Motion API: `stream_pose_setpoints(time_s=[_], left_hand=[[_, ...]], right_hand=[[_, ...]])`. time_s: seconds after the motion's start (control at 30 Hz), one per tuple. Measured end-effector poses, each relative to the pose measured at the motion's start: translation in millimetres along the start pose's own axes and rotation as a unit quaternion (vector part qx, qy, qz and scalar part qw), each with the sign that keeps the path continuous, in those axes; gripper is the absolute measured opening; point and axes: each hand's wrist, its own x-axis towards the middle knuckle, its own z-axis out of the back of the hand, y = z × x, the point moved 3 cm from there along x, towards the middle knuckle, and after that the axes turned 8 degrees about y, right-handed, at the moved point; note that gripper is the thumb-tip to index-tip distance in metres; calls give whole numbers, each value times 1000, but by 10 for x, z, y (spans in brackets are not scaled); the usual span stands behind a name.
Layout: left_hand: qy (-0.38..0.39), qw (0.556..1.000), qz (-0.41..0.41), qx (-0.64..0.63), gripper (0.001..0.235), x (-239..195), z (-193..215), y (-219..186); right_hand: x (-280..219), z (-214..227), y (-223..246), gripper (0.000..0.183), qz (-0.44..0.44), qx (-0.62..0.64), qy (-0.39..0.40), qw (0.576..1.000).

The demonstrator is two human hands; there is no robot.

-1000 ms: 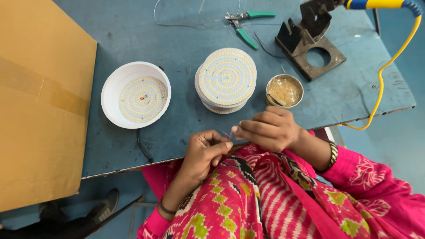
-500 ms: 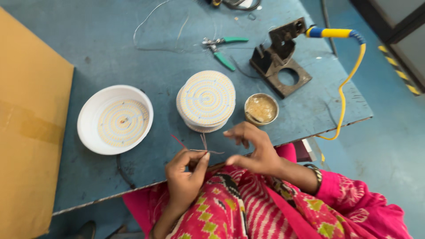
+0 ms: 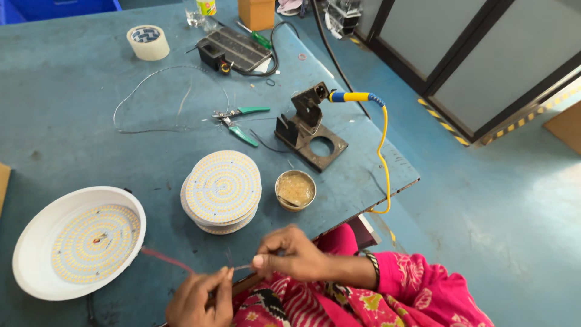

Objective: The person twists two wires together, applies flux from a small tin, and then uses a soldering iron to solder the joint. The person works at a blue table with LED light modules and tools nearby.

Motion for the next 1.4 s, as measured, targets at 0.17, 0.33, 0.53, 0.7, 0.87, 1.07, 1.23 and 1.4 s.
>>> stream_pose_setpoints(time_s=[0.17,0.33,0.53,0.7,0.87,1.07,1.23,1.4], left_hand=[[7,999,30,15,10,197,102,-166],[80,920,313,-220,10,243,15,-93],[110,848,369,-365,11,319,-82,-128],[112,824,396,-391,12,343,-121,-122],[80,888,309,-330,11,369,-126,-183],[3,997,-63,44,10,428,33,-466],[40,998,48,-19,11,429,27,-402],[60,971,172,-153,13,394,-37,-277]], right_hand=[[-134,239,-222,25,-128,77,-65,987],[-112,404,150,38,205,-373,-160,891],[107,380,455,37,384,-523,-127,751],[235,367,566,33,478,-573,-70,662],[293,363,497,24,446,-556,-55,699],[118,211,-248,25,-20,69,-62,995],[-57,244,-416,35,-51,229,-53,971],[47,366,-33,48,178,-263,-142,937]])
